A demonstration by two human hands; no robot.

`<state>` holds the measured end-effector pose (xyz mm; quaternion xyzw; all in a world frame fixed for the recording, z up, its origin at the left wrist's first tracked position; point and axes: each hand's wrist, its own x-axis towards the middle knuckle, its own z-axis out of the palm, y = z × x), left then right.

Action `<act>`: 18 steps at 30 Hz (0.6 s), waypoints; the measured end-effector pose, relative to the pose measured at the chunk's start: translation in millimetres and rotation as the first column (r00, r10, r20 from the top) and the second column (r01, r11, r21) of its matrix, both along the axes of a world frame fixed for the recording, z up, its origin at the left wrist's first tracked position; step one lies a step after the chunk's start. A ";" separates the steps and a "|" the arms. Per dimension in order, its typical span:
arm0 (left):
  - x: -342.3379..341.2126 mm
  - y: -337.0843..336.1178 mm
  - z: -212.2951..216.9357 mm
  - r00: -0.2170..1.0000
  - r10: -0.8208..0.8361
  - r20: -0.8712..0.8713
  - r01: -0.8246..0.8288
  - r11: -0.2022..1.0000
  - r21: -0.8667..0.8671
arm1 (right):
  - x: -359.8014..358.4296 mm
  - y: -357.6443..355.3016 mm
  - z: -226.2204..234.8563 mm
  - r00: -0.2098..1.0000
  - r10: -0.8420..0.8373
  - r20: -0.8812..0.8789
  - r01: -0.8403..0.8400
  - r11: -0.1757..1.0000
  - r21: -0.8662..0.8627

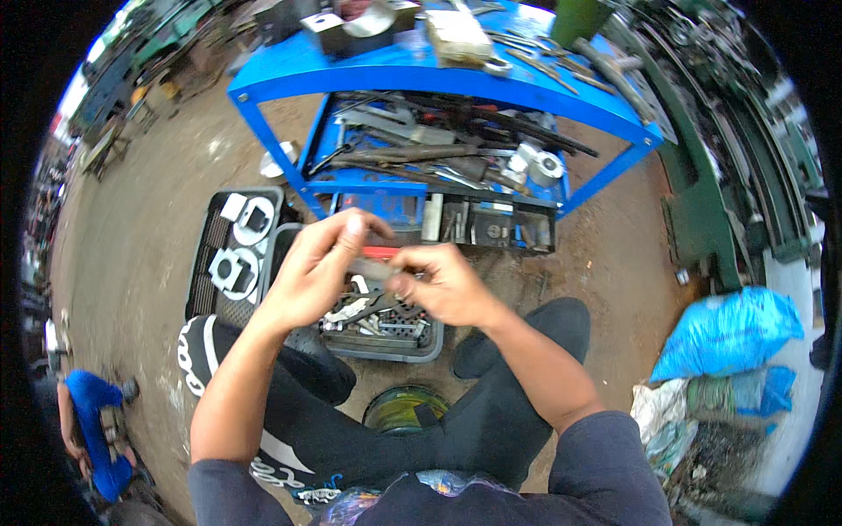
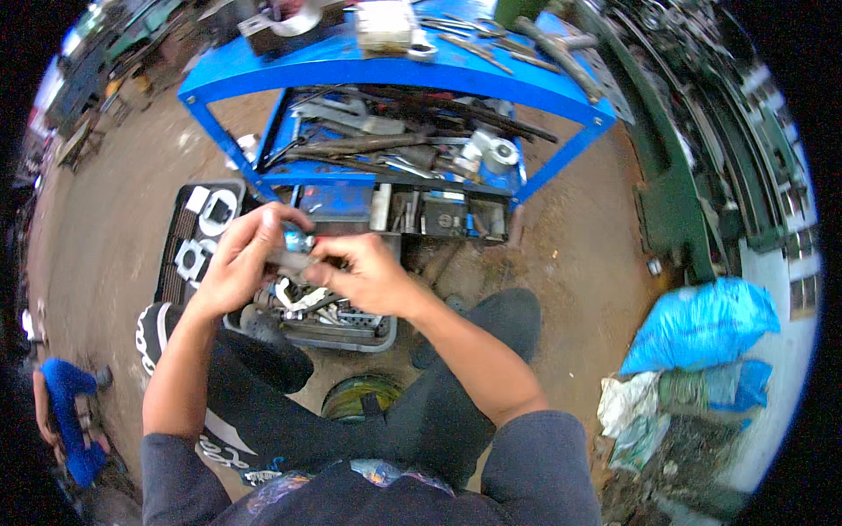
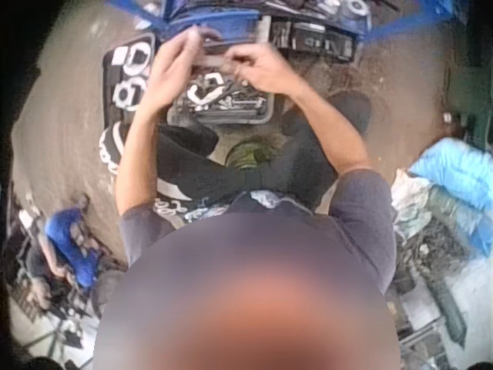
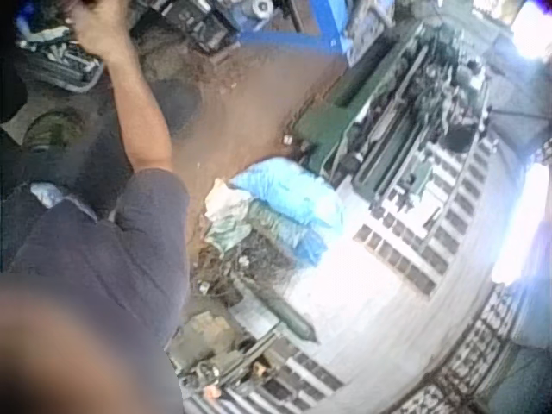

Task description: The person sits on the floor and organizes small metal parts and tools on a blue three-tier cart. They pick up items, place them into compartments, and occasionally use a small brush to clean a metal block before returning it to the cart.

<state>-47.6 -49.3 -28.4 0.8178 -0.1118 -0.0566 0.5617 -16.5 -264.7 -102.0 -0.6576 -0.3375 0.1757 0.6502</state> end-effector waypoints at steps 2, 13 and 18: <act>2.6 -2.4 -3.3 1.000 -0.019 -0.017 0.019 1.000 0.008 | -2.6 -0.7 -4.0 0.998 -0.027 -0.064 0.023 0.997 -0.070; 7.7 12.9 4.0 0.987 0.149 0.059 -0.160 0.936 0.314 | 82.4 -142.9 -45.0 0.950 -0.200 0.240 0.313 0.612 -0.726; 6.1 13.6 4.5 0.994 0.051 0.093 -0.087 0.900 0.428 | 101.1 -221.5 -77.8 0.751 -0.570 0.333 0.459 0.088 -0.884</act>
